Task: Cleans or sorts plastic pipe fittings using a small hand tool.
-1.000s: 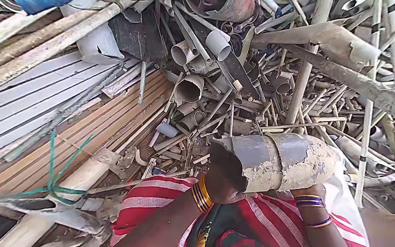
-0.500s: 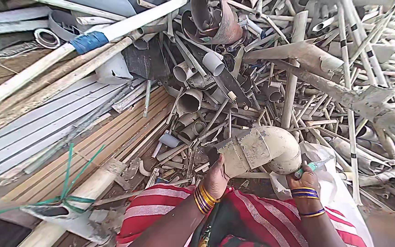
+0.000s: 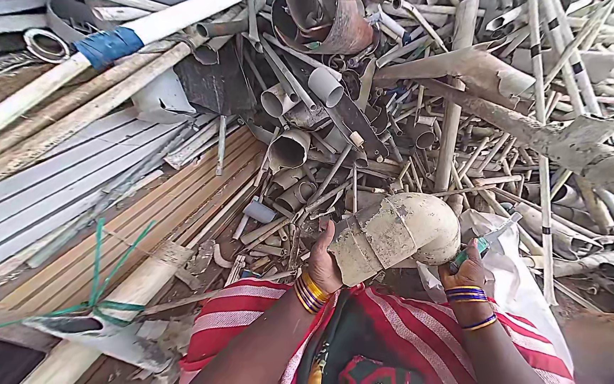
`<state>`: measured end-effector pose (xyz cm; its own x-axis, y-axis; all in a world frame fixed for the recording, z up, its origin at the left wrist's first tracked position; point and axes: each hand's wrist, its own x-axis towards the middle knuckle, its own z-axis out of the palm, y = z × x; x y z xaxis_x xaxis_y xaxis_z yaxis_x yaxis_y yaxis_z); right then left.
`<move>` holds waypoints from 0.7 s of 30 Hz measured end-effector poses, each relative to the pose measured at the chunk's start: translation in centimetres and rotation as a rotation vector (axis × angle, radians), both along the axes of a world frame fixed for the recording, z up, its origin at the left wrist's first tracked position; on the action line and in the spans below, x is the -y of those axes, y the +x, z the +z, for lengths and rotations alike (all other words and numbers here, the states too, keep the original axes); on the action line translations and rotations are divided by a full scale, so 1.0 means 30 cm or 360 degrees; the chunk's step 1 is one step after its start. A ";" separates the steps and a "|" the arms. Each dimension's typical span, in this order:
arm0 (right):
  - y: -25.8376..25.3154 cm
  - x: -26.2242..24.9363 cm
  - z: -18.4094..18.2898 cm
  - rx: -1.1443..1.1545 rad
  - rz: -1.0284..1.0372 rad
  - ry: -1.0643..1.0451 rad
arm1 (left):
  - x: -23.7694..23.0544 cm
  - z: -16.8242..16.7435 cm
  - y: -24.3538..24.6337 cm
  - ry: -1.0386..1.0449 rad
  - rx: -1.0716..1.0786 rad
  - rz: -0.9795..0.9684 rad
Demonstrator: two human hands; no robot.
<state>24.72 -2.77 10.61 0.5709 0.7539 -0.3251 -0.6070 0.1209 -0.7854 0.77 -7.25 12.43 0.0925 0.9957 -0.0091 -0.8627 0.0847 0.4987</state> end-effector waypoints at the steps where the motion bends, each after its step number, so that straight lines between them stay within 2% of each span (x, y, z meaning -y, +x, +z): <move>1: -0.005 -0.004 -0.003 0.0036 0.0010 -0.0021 | 0.001 -0.006 -0.005 0.0034 0.0030 -0.0013; 4: -0.007 -0.011 -0.020 0.0182 0.0119 -0.0063 | 0.004 -0.006 -0.018 0.0211 0.0090 0.0001; 8: -0.012 -0.016 -0.026 0.0174 0.0209 0.0065 | 0.003 0.006 -0.058 0.0445 -0.0115 0.0137; 11: -0.022 -0.019 -0.027 0.0155 0.0230 0.0110 | 0.013 0.024 -0.064 0.0463 -0.0327 0.0384; 12: -0.028 -0.018 -0.027 0.0182 0.0233 0.0086 | 0.016 0.026 -0.064 0.0437 -0.0262 0.0382; 14: -0.034 -0.015 -0.021 0.0376 0.0291 -0.0054 | 0.020 0.012 -0.069 0.0359 -0.0096 0.0361; 18: -0.055 0.017 -0.005 0.1180 0.0646 -0.0411 | 0.014 -0.016 -0.098 0.0342 -0.0217 0.0679; 21: -0.075 0.063 -0.001 0.1431 0.0642 -0.0168 | 0.023 0.000 -0.128 0.0397 -0.0236 0.0589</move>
<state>22.46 -4.65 10.57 0.3451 0.9382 0.0265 0.2399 -0.0609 -0.9689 -3.06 -7.93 12.43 -0.2533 0.9350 0.2484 -0.7302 -0.3532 0.5849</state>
